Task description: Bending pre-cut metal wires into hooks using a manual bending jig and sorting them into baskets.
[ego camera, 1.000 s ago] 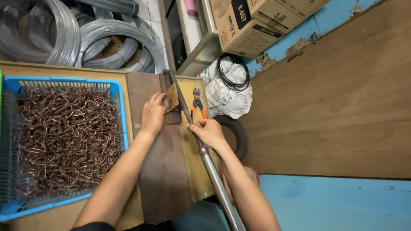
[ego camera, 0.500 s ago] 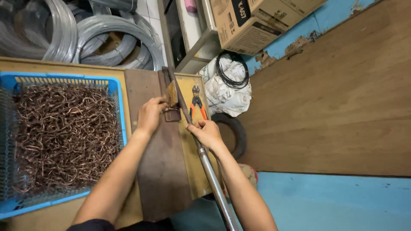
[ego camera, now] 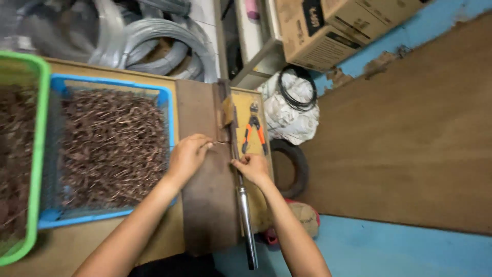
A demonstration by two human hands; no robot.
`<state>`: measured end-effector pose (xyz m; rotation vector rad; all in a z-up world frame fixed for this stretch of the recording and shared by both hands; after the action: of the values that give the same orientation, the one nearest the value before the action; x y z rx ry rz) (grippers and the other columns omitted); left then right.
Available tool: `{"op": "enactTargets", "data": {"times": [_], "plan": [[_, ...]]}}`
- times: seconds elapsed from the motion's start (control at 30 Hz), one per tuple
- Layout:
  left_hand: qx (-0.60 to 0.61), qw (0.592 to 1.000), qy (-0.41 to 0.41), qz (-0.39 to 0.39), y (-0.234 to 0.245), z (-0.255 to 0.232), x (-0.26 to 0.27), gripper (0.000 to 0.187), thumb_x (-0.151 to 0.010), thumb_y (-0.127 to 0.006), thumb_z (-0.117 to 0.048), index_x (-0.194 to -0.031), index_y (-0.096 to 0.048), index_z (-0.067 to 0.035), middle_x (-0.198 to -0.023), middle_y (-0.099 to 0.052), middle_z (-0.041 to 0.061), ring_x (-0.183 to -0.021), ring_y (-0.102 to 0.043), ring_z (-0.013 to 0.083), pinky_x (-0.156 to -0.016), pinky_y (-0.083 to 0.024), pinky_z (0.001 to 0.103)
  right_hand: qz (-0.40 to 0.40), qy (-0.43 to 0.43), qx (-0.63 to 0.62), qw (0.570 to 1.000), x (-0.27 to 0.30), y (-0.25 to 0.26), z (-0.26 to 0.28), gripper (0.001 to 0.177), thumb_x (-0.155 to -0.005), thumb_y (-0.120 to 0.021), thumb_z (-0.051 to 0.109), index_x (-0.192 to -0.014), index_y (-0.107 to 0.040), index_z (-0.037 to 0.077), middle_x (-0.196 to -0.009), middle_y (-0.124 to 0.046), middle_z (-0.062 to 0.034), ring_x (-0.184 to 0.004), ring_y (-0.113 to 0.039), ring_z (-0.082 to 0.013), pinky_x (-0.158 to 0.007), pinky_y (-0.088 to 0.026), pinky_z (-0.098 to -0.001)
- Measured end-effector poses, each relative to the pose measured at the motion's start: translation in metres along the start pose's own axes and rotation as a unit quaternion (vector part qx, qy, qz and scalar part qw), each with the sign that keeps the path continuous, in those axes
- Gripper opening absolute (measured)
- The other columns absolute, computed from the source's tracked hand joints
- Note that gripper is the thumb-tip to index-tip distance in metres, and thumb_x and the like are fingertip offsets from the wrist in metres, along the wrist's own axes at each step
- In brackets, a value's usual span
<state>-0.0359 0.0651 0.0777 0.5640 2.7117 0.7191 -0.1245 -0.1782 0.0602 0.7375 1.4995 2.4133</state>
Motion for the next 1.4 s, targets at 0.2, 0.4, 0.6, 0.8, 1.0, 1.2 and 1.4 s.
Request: {"op": "enactTargets", "data": {"times": [0.2,0.4,0.6,0.8,1.0,1.2,1.4], "plan": [[0.028,0.999,0.008,-0.012,0.042,-0.028,0.056,0.016,-0.09,-0.07,-0.019,-0.102,-0.081,-0.016,-0.107,-0.078,0.005,-0.103,-0.073,0.0305,-0.086,-0.058,0.045,0.025,-0.002,0.027,0.999,0.018,0.007,0.022,0.04,-0.083,-0.076,0.047,-0.077,-0.071,0.008,-0.078,-0.073,-0.0148,-0.091,-0.073,-0.0372,-0.076,-0.054,-0.044],[-0.052,0.986,0.14,0.067,0.103,-0.003,0.107,0.019,-0.092,-0.069,-0.026,-0.105,-0.082,-0.026,-0.106,-0.079,-0.001,-0.104,-0.074,0.0266,-0.088,-0.06,0.043,-0.129,0.212,-0.057,0.967,0.056,0.029,0.101,0.047,-0.084,-0.085,0.027,-0.123,-0.07,0.004,-0.111,-0.07,-0.0218,-0.106,-0.07,-0.0398,-0.09,-0.058,-0.0485],[-0.127,0.968,0.207,0.058,0.128,0.043,0.134,0.02,-0.09,-0.071,-0.028,-0.106,-0.082,-0.032,-0.102,-0.079,-0.005,-0.101,-0.076,0.0231,-0.086,-0.061,0.043,0.009,0.436,-0.18,0.882,0.131,-0.024,0.208,0.038,-0.092,-0.074,0.022,-0.13,-0.071,0.018,-0.128,-0.068,-0.0132,-0.118,-0.068,-0.0342,-0.097,-0.055,-0.0441],[-0.124,0.959,0.244,0.079,0.138,0.052,0.133,0.015,-0.088,-0.071,-0.034,-0.098,-0.082,-0.033,-0.102,-0.081,-0.002,-0.107,-0.074,0.0256,-0.09,-0.06,0.044,-0.007,0.492,-0.097,0.865,0.106,-0.091,0.193,0.014,-0.089,-0.079,0.018,-0.103,-0.081,0.017,-0.095,-0.076,-0.0044,-0.095,-0.074,-0.0272,-0.085,-0.059,-0.0351],[-0.174,0.973,0.138,-0.055,0.126,0.054,0.144,0.021,-0.086,-0.073,-0.036,-0.091,-0.081,-0.018,-0.096,-0.071,0.002,-0.097,-0.068,0.0283,-0.082,-0.057,0.043,-0.049,0.388,-0.082,0.917,0.085,-0.095,0.184,0.019,-0.072,-0.091,0.032,-0.085,-0.081,0.024,-0.089,-0.069,0.0007,-0.087,-0.07,-0.0249,-0.08,-0.058,-0.0362],[-0.063,0.989,0.038,-0.132,0.164,0.046,0.164,0.014,-0.089,-0.073,-0.018,-0.098,-0.083,-0.015,-0.111,-0.078,0.005,-0.101,-0.074,0.0271,-0.086,-0.06,0.039,-0.011,0.37,-0.042,0.928,0.069,-0.073,0.241,0.023,-0.074,-0.09,0.04,-0.079,-0.08,0.02,-0.076,-0.069,-0.0079,-0.077,-0.072,-0.0318,-0.071,-0.057,-0.0416],[-0.22,0.927,0.088,-0.29,0.236,0.119,0.195,0.013,-0.096,-0.069,-0.027,-0.099,-0.082,-0.025,-0.109,-0.076,-0.001,-0.102,-0.072,0.0213,-0.09,-0.053,0.039,-0.009,0.492,-0.084,0.866,0.076,-0.111,0.368,0.015,-0.088,-0.08,0.031,-0.092,-0.079,0.016,-0.081,-0.073,-0.0062,-0.081,-0.074,-0.0304,-0.073,-0.059,-0.0391]]}}
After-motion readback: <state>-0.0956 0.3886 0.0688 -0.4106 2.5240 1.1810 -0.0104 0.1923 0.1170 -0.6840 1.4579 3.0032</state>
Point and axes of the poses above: each hand's wrist, its own x-axis away from the middle knuckle, its own y-axis out of the back of the hand, z = x × y, the point moved 3 cm from there along -x, towards the middle knuckle
